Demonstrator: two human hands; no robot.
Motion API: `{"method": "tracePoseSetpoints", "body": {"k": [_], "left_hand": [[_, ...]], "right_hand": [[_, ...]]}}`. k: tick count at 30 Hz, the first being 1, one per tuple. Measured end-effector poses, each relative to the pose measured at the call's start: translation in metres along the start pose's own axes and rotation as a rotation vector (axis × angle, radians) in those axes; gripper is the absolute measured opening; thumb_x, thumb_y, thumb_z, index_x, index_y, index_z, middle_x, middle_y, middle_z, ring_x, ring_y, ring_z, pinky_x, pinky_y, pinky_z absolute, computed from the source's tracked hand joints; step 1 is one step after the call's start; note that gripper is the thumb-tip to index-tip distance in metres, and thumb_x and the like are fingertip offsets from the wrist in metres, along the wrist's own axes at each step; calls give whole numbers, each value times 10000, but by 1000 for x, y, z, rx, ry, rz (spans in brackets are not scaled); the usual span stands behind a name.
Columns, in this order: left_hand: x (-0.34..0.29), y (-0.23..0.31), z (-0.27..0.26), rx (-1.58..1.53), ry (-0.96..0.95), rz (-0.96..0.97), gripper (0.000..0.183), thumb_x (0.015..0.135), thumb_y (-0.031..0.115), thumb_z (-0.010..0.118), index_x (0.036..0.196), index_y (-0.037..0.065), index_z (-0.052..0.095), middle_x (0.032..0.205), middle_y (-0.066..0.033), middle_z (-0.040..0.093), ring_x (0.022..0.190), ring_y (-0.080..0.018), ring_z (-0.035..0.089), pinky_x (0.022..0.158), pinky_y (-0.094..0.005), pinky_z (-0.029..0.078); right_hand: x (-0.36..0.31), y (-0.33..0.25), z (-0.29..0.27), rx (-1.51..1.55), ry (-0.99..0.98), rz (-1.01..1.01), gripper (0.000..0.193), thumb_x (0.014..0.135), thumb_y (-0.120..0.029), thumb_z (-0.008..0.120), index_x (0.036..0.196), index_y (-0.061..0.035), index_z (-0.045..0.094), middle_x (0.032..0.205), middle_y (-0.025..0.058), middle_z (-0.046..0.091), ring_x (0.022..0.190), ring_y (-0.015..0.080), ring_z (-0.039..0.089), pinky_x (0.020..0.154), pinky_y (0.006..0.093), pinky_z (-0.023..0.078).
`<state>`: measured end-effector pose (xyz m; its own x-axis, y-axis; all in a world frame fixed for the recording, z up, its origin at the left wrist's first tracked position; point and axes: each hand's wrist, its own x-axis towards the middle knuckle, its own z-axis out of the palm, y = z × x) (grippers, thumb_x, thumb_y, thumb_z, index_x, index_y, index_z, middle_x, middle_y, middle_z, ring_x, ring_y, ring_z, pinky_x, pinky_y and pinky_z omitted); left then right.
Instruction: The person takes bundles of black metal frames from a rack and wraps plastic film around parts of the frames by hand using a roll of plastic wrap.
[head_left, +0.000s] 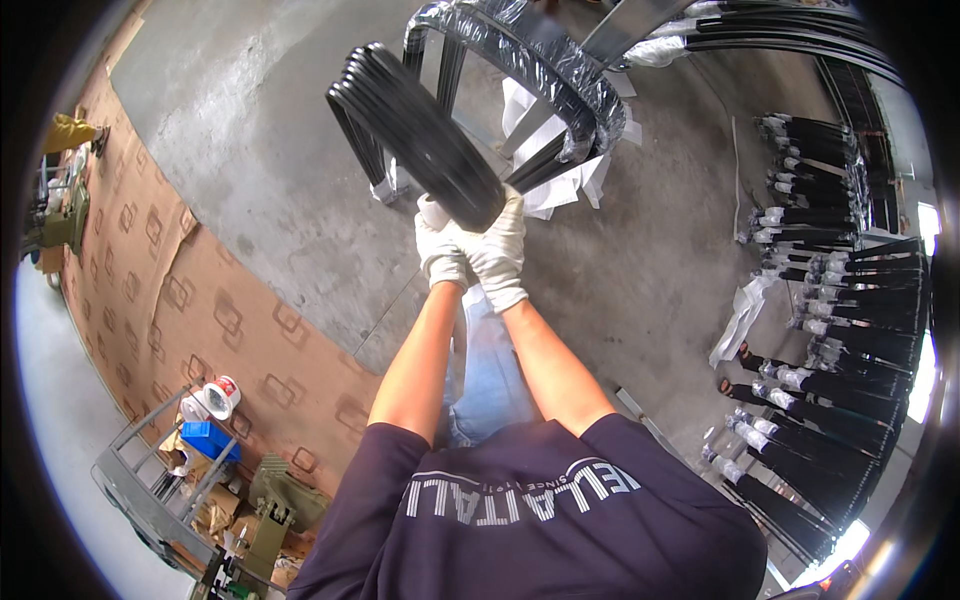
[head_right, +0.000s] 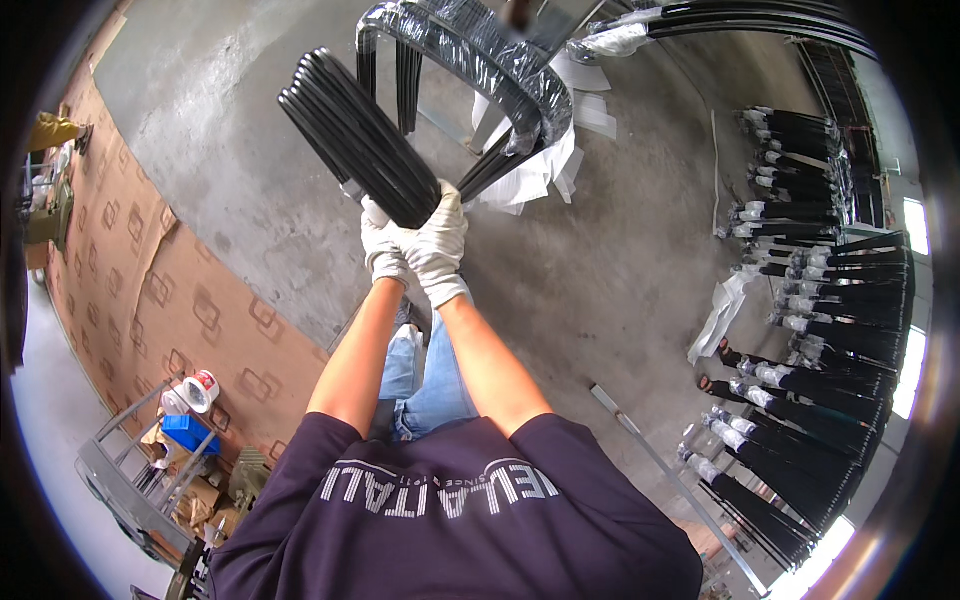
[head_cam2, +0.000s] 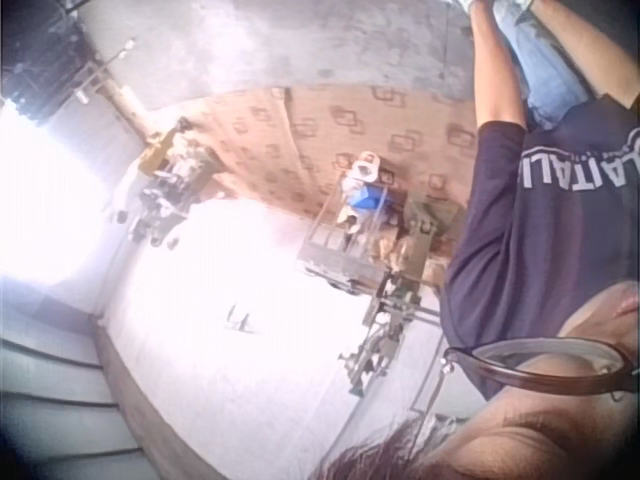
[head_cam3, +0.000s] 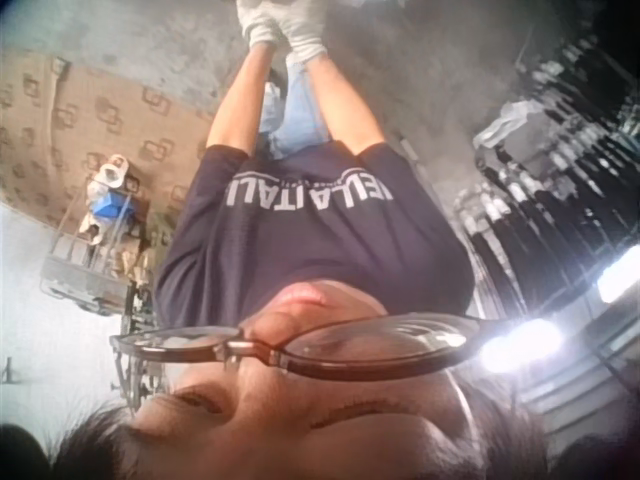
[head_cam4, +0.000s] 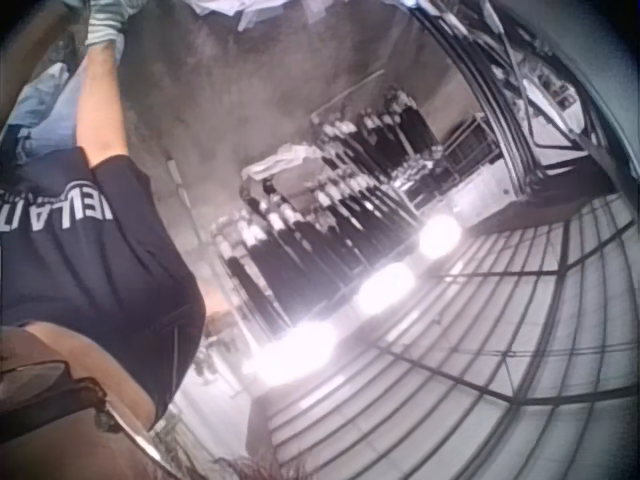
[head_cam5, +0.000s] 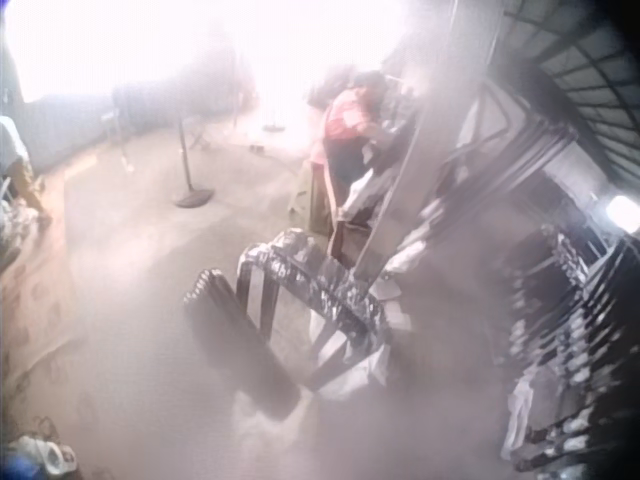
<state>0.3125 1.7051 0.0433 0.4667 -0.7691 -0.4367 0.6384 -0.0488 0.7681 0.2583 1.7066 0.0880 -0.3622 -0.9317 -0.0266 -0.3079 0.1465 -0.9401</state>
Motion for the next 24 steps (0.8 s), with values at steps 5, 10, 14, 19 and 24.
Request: {"method": "tracePoseSetpoints", "body": {"k": [5,10,14,19,24], "left_hand": [[4,15,-37,263,-182,13,383,664,24,642,1030,43,529,889,-47,596,756,-121,573,655,-252,482],[-36,76,-52,291,-423,-99,468,658,99,696,1088,54,518,915,-22,586,804,-116,561,729,-267,474],[-76,99,-62,386,-709,-316,579,648,236,761,1127,52,493,989,-31,571,898,-131,540,800,-279,449],[-77,91,-71,383,-812,-295,527,622,146,752,1081,49,513,985,-40,575,907,-128,537,810,-285,450],[-102,93,-73,339,-542,-174,507,647,105,725,1093,57,489,966,-39,567,892,-136,539,796,-281,455]], "right_hand": [[14,29,1,260,-171,-63,695,522,-87,762,1108,-58,388,992,115,540,894,215,547,803,332,459],[13,20,-3,131,-165,-68,650,544,-71,743,1087,-59,387,986,122,540,866,201,555,781,332,466],[-3,-4,-1,104,-154,-56,612,585,-37,708,1097,-64,375,941,110,551,833,188,560,760,313,466],[-3,7,-11,518,-696,8,510,754,-288,689,1111,-44,417,971,64,537,813,134,537,699,299,480],[-15,-19,-22,964,-1105,306,803,812,-594,447,1300,32,329,1282,136,416,1168,203,422,1009,304,322]]}}
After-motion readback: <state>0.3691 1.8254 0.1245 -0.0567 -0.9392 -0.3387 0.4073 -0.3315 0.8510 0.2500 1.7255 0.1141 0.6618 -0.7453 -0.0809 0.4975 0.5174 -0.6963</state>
